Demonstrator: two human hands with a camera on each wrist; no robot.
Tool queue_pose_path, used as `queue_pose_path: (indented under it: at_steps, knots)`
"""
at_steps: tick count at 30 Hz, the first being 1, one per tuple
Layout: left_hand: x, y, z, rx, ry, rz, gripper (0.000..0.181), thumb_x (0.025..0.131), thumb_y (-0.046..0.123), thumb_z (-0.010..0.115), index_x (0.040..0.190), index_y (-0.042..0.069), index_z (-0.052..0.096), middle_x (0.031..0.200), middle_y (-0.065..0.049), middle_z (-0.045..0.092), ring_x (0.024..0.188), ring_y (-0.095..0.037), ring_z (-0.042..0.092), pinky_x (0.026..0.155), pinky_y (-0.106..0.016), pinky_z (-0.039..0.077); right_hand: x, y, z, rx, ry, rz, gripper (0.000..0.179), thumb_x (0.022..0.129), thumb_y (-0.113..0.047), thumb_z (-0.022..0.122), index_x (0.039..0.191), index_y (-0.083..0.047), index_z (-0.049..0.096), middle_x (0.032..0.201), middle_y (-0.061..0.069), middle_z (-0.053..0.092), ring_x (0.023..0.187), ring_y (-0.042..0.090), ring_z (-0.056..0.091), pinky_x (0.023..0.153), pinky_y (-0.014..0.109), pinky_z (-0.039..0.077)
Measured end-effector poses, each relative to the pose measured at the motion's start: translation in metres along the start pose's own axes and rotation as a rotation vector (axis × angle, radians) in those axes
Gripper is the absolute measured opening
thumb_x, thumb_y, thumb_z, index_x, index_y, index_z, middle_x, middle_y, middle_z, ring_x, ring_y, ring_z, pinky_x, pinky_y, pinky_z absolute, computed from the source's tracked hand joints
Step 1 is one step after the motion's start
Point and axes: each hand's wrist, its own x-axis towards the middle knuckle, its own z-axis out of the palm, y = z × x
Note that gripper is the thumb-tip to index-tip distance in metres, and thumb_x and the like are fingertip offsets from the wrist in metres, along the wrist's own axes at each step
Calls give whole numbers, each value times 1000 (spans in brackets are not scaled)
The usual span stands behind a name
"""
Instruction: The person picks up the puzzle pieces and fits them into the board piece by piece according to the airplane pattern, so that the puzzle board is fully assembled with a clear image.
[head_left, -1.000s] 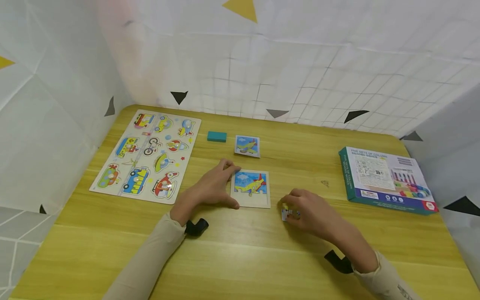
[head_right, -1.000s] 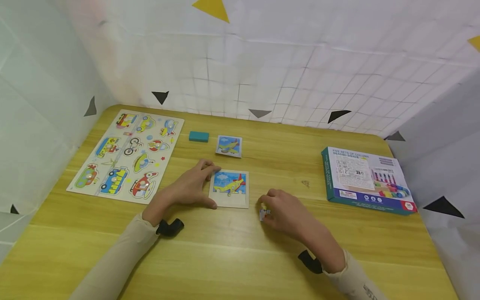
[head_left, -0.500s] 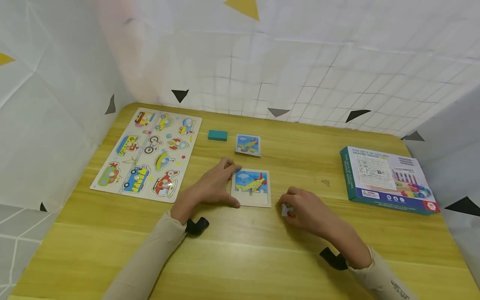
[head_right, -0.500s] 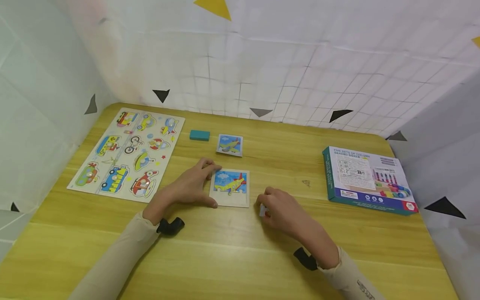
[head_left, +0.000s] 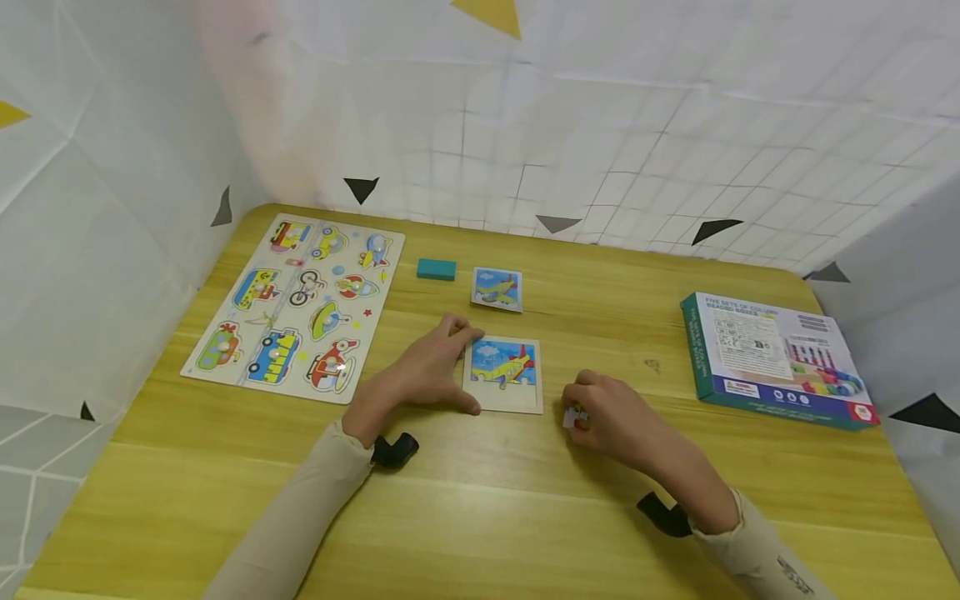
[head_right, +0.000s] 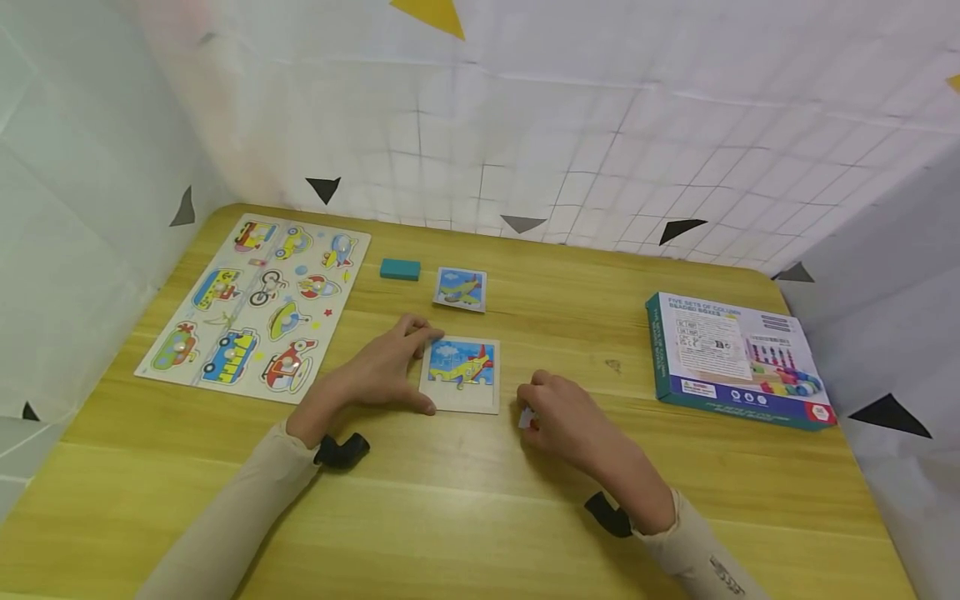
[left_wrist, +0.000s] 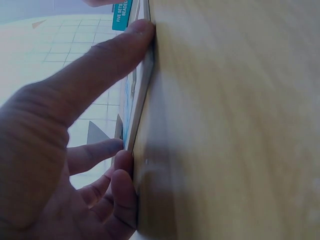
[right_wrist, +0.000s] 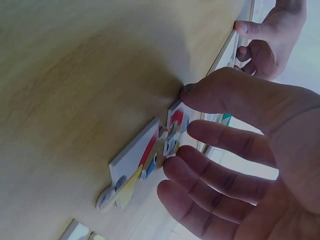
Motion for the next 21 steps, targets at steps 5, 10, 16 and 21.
queue_pose_path:
  at_steps: [5,10,16,21]
  knots:
    - [0,0,0,1,2,4,109,61,47,94,151,13,43,142,-4,34,109,-19,49,96,-37,44,1,0,-1,-5,14,15,28,72,-13,87,95,-7,72,93,6,62,76,16,55,69,35,50]
    - [0,1,-1,2,-3,2,109,61,47,94,151,13,43,142,-5,34,110,-20,49,98,-38,43,1,1,0,3,18,48,26,72,-10,85,94,-6,71,89,5,59,72,14,52,66,33,49]
    - [0,1,-1,0,-5,-3,110,61,47,95,151,13,42,142,-4,33,112,-21,48,99,-38,43,1,1,-1,26,12,103,26,72,-9,85,93,-6,70,86,4,57,70,15,52,64,32,48]
    - [1,0,0,8,-2,2,110,61,47,95,152,13,42,142,-4,33,113,-20,48,99,-37,42,3,1,-1,63,8,142,23,72,-9,84,89,-6,69,83,4,56,70,16,52,63,32,48]
